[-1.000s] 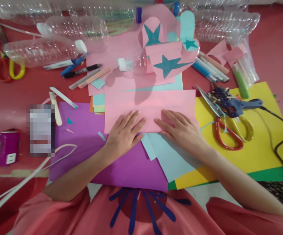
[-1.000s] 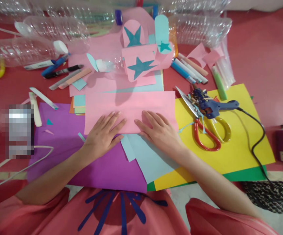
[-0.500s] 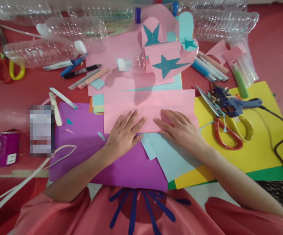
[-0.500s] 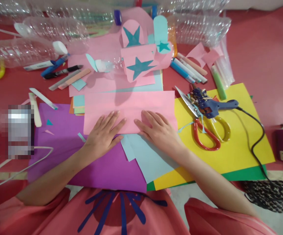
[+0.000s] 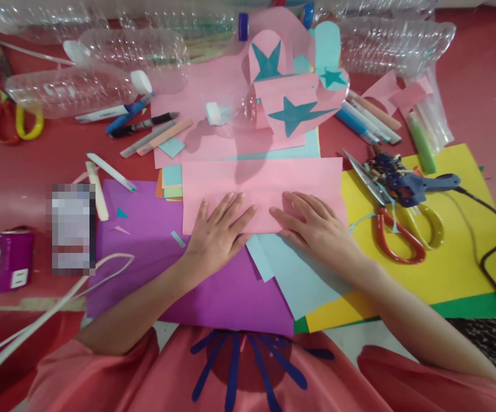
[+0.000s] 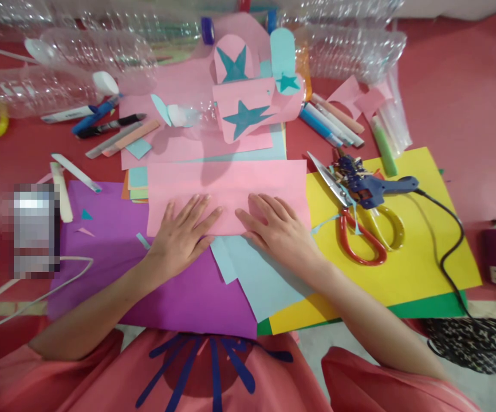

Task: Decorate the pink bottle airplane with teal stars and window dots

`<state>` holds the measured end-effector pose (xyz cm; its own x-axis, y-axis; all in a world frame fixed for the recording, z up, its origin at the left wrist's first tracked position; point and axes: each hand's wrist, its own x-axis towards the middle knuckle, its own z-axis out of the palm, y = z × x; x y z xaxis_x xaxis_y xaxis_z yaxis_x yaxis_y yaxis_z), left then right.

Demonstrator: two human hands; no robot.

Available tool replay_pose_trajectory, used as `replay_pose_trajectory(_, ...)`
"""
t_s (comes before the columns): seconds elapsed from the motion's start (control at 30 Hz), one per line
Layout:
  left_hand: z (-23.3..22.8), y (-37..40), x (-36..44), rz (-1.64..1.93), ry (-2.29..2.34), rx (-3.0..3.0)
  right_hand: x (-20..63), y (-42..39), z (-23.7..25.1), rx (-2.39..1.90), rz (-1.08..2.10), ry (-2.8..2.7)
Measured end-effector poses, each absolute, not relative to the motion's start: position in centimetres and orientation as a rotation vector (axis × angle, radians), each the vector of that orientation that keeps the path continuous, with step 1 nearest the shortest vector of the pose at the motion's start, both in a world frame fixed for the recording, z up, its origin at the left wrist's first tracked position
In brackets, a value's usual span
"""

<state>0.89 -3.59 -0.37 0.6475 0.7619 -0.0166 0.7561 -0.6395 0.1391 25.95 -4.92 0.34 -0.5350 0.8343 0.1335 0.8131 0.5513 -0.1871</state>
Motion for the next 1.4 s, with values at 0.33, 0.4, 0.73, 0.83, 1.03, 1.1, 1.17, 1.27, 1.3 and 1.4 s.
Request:
replay_pose_trajectory(0.33,-0.4,-3.5,0.6,0.167,1.318,2.687,26.0,-5.1,0.3,-1.415,0.141,-2.570)
replay_pose_trajectory(0.4,-0.5,-3.5,0.7,0.162,1.324,2.695,25.8,-5.4,0.3,-1.385,0.134,-2.566)
replay_pose_trajectory(0.73,-0.8,-3.5,0.7,0.175,1.328,2.746,23.2,-7.1,1.0,-1.118,0.192,-2.689)
replay_pose_trajectory(0.83,-0.7,-3.5,0.7,0.181,1.338,2.747,23.4,-7.0,1.1,-1.106,0.157,-2.704)
replay_pose_trajectory(1.03,-0.5,-3.1,0.7,0.180,1.347,2.700,24.1,-6.7,0.8,-1.243,0.191,-2.697)
replay_pose_trajectory(1.1,-0.4,-3.0,0.6,0.182,1.350,2.696,24.2,-6.6,0.5,-1.326,0.204,-2.664)
replay_pose_trajectory(1.17,-0.3,-2.8,0.6,0.184,1.358,2.686,24.3,-6.5,0.1,-1.385,0.214,-2.638)
replay_pose_trajectory(1.27,0.0,-2.5,0.6,0.154,1.356,2.687,24.3,-6.5,-0.1,-1.421,0.227,-2.627)
replay_pose_trajectory(1.3,0.1,-2.4,0.7,0.136,1.351,2.695,24.3,-6.5,-0.1,-1.425,0.228,-2.629)
replay_pose_trajectory(1.4,0.4,-2.1,0.7,0.105,1.342,2.714,24.3,-6.4,0.0,-1.421,0.210,-2.632)
